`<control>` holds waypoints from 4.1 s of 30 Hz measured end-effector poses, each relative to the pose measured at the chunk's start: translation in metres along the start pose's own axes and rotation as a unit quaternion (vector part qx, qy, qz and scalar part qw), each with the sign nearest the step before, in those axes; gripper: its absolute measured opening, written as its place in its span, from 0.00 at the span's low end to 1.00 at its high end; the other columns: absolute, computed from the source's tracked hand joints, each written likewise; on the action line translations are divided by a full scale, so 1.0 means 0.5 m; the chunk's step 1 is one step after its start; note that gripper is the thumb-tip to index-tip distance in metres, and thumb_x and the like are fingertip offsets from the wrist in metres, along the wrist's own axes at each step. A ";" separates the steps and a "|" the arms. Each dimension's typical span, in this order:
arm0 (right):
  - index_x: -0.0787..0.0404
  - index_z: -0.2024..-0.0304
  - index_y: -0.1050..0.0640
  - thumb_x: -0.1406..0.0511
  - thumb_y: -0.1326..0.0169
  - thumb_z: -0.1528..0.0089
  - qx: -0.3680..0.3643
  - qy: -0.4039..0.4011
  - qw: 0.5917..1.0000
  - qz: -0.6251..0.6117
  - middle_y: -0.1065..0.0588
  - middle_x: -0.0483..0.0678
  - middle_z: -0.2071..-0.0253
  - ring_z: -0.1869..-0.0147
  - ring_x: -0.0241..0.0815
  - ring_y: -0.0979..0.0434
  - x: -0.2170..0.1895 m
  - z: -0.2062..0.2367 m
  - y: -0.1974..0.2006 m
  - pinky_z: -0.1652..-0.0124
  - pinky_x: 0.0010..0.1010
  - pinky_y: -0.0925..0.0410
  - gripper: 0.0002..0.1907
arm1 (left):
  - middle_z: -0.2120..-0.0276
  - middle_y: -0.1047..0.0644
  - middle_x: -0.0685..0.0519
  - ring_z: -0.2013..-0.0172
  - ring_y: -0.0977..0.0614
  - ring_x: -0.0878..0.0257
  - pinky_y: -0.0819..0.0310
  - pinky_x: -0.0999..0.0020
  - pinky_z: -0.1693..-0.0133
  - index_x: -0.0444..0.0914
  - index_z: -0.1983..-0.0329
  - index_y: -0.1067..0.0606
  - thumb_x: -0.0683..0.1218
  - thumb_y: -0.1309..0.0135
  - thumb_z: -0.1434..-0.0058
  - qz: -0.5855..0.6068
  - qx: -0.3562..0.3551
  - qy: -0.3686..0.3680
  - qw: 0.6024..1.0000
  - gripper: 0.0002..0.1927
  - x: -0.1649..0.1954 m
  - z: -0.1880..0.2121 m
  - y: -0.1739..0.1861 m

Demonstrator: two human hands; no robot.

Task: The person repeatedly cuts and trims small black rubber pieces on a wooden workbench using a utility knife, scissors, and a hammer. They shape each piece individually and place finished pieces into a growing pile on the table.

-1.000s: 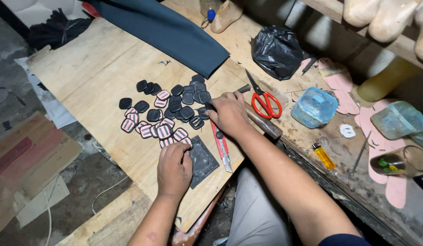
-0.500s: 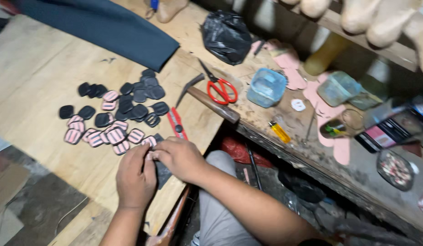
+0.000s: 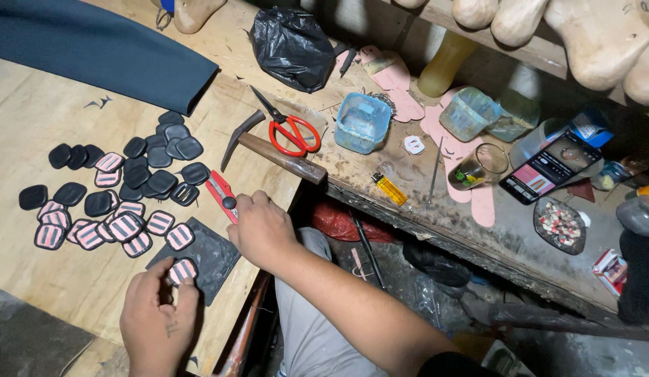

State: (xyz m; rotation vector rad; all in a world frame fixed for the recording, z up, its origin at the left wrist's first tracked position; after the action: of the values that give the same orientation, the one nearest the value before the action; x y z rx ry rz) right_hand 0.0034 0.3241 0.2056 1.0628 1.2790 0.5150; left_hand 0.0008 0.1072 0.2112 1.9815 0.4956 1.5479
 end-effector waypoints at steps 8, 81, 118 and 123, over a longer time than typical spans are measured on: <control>0.69 0.54 0.23 0.64 0.36 0.49 -0.114 -0.101 0.935 -0.320 0.21 0.52 0.66 0.64 0.43 0.20 0.071 -0.043 -0.070 0.64 0.32 0.27 0.23 | 0.59 0.26 0.46 0.66 0.22 0.53 0.27 0.60 0.63 0.36 0.52 0.22 0.43 0.38 0.49 0.007 -0.041 -0.056 0.998 0.19 0.025 -0.001 0.033; 0.67 0.49 0.21 0.66 0.41 0.36 0.036 0.198 0.939 -0.280 0.19 0.55 0.54 0.52 0.47 0.17 -0.090 0.140 -0.058 0.51 0.31 0.27 0.14 | 0.59 0.19 0.48 0.57 0.19 0.48 0.25 0.56 0.55 0.35 0.63 0.25 0.41 0.39 0.48 0.028 0.039 -0.164 0.985 0.11 0.000 0.024 0.022; 0.64 0.55 0.20 0.67 0.39 0.39 0.013 0.275 0.942 -0.189 0.18 0.54 0.58 0.56 0.50 0.16 -0.104 0.155 -0.019 0.56 0.34 0.25 0.11 | 0.54 0.27 0.44 0.54 0.23 0.45 0.29 0.54 0.51 0.34 0.57 0.31 0.36 0.45 0.46 0.007 0.052 -0.216 0.975 0.13 0.041 0.046 -0.005; 0.67 0.48 0.23 0.65 0.44 0.34 0.032 0.182 0.932 -0.310 0.19 0.53 0.53 0.52 0.42 0.18 -0.049 0.153 -0.011 0.51 0.30 0.27 0.14 | 0.56 0.26 0.44 0.56 0.24 0.44 0.28 0.52 0.52 0.34 0.58 0.31 0.36 0.46 0.47 -0.029 0.053 -0.181 0.982 0.13 0.039 0.031 0.000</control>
State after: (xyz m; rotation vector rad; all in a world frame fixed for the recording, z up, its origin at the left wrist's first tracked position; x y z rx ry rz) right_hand 0.0672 0.2751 0.2083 0.5669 1.8744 0.1846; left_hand 0.0205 0.1157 0.2232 2.2444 0.4866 1.1087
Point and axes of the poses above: each hand's wrist, its own z-axis away from the middle knuckle, its own y-axis out of the back of the hand, x = y × z, the point moved 8 cm from there along -z, towards the middle knuckle
